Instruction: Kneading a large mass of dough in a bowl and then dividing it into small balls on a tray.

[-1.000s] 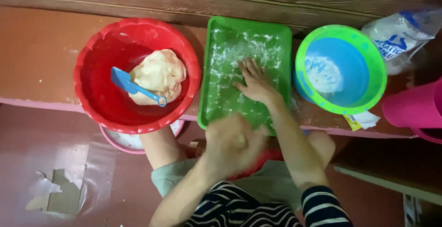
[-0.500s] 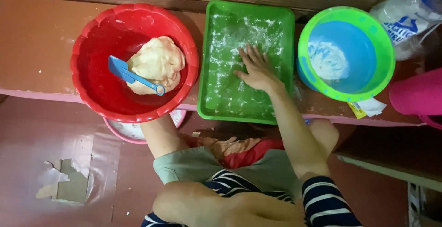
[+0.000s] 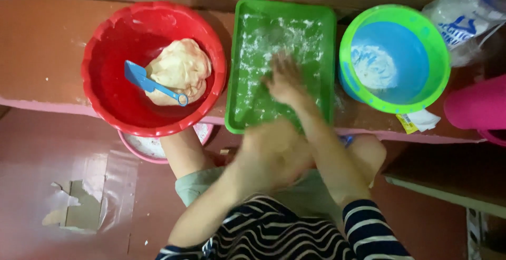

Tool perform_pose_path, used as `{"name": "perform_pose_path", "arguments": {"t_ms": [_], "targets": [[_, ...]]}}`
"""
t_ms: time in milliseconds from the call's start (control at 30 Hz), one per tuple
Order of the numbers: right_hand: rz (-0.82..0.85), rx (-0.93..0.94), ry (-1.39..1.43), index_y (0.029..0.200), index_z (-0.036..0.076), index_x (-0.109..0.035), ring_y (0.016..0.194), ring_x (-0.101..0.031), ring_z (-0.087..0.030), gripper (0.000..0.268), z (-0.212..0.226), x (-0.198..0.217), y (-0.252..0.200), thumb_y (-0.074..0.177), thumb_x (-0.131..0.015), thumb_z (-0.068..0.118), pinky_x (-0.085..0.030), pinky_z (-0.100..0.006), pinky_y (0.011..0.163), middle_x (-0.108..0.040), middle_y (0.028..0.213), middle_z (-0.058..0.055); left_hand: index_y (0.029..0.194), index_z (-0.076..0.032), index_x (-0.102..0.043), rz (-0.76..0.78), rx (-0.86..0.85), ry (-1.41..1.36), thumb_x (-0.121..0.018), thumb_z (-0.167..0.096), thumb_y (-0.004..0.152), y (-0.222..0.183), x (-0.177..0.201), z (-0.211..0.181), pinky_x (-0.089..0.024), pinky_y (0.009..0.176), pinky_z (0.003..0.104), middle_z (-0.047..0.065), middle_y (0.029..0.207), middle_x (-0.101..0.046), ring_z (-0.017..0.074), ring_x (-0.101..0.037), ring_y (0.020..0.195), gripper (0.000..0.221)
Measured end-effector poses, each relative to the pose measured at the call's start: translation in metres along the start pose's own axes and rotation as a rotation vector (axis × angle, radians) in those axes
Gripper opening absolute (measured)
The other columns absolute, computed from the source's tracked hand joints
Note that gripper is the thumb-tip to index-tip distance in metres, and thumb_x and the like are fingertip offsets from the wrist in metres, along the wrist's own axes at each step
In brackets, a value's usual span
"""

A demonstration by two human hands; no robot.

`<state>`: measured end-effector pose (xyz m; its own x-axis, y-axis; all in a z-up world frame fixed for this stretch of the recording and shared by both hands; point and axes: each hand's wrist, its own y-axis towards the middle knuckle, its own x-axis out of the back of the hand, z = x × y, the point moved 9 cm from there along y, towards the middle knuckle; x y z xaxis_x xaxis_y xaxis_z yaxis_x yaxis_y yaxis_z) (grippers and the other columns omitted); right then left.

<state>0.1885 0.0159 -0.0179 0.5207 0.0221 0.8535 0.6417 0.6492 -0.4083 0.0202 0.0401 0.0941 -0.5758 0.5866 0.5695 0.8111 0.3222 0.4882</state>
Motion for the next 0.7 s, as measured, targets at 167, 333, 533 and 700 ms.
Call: {"name": "perform_pose_path", "arguments": {"t_ms": [167,333,533,700], "targets": [[0.086,0.240,-0.086,0.164,0.026,-0.022,0.157,-0.011,-0.037,0.065,0.053,0.008,-0.010,0.108,-0.023,0.059,-0.013,-0.065,0.123,-0.016,0.171,-0.008,0.067,-0.017,-0.047,0.033,-0.011,0.164,-0.074,-0.019,0.086,-0.014,-0.017,0.030,-0.050,0.049,0.038,0.000,0.060,-0.050,0.0278,-0.064,0.055,0.033],[0.055,-0.044,-0.054,0.163,0.003,-0.016,0.157,-0.004,-0.042,0.083,0.004,0.020,-0.048,0.107,-0.017,0.065,-0.013,-0.063,0.124,-0.006,0.169,-0.024,0.064,-0.020,-0.041,-0.054,0.040,0.247,-0.077,-0.021,0.085,-0.032,-0.020,0.064,-0.049,0.047,0.031,-0.002,0.058,-0.045,0.0236,-0.062,0.053,0.042],[0.280,0.311,-0.122,0.163,0.029,-0.022,0.155,-0.006,-0.047,0.055,0.044,-0.028,-0.070,0.109,-0.029,0.032,-0.009,-0.078,0.117,-0.003,0.174,-0.005,0.067,-0.012,-0.048,-0.057,0.188,-0.119,-0.076,-0.014,0.089,-0.016,-0.011,0.073,-0.052,0.056,0.040,0.012,0.067,-0.064,0.0366,-0.070,0.068,0.036],[0.114,-0.009,-0.059,0.165,0.006,-0.009,0.159,-0.003,-0.035,0.073,0.000,0.001,-0.073,0.109,-0.014,0.053,-0.009,-0.056,0.126,0.001,0.173,-0.016,0.064,-0.010,-0.052,-0.037,0.277,-0.202,-0.050,-0.017,0.108,-0.005,0.001,0.084,-0.050,0.057,0.038,0.013,0.056,-0.058,0.0342,-0.062,0.055,0.045]]}}
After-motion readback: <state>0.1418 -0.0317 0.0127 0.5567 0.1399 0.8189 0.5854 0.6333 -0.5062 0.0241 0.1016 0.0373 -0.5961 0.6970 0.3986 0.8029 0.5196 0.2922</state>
